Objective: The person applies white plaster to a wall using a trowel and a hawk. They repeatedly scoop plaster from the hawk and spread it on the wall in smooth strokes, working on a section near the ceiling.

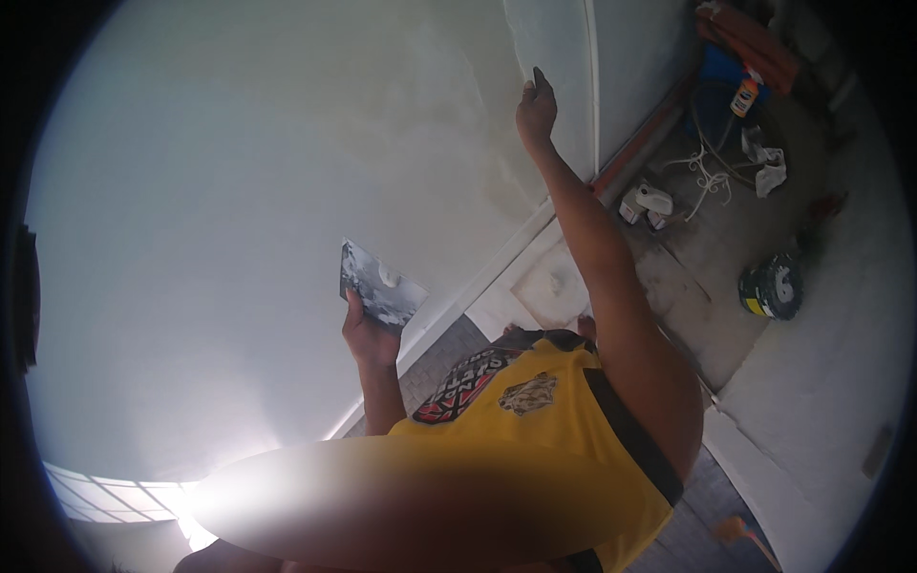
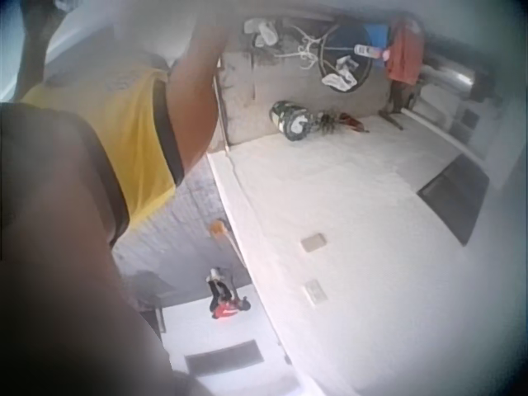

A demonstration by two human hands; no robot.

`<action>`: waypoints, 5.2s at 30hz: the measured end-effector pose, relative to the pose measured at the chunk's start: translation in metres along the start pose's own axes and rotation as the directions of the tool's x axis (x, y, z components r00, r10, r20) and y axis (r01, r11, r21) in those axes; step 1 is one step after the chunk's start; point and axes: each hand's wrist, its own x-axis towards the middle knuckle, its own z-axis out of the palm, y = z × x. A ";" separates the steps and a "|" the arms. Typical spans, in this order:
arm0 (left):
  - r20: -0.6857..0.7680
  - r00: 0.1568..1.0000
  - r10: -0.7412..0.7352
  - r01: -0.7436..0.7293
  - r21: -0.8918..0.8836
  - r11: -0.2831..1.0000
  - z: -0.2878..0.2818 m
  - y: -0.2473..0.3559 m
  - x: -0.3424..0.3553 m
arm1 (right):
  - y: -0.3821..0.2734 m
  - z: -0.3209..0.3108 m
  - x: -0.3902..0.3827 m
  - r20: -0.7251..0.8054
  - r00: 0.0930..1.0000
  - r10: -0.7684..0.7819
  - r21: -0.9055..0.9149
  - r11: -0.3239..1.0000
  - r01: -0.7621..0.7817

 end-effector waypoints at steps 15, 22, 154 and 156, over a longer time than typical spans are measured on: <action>-0.197 0.980 -0.006 0.007 0.004 1.000 -0.028 -0.017 -0.029 | -0.012 -0.012 -0.032 -0.028 0.998 -0.059 -0.038 0.998 0.058; -0.213 0.977 -0.028 0.030 0.008 1.000 -0.026 -0.021 -0.030 | 0.017 -0.010 -0.081 0.205 0.977 -0.061 -0.071 0.995 0.077; -0.102 0.993 -0.051 0.114 0.879 0.463 -0.181 0.044 0.017 | 0.083 0.023 -0.116 0.217 0.597 0.773 0.260 0.543 -0.798; -0.065 0.998 -0.026 0.070 0.873 0.483 -0.180 0.042 0.016 | 0.033 0.029 -0.076 0.154 0.688 0.709 0.207 0.658 -0.724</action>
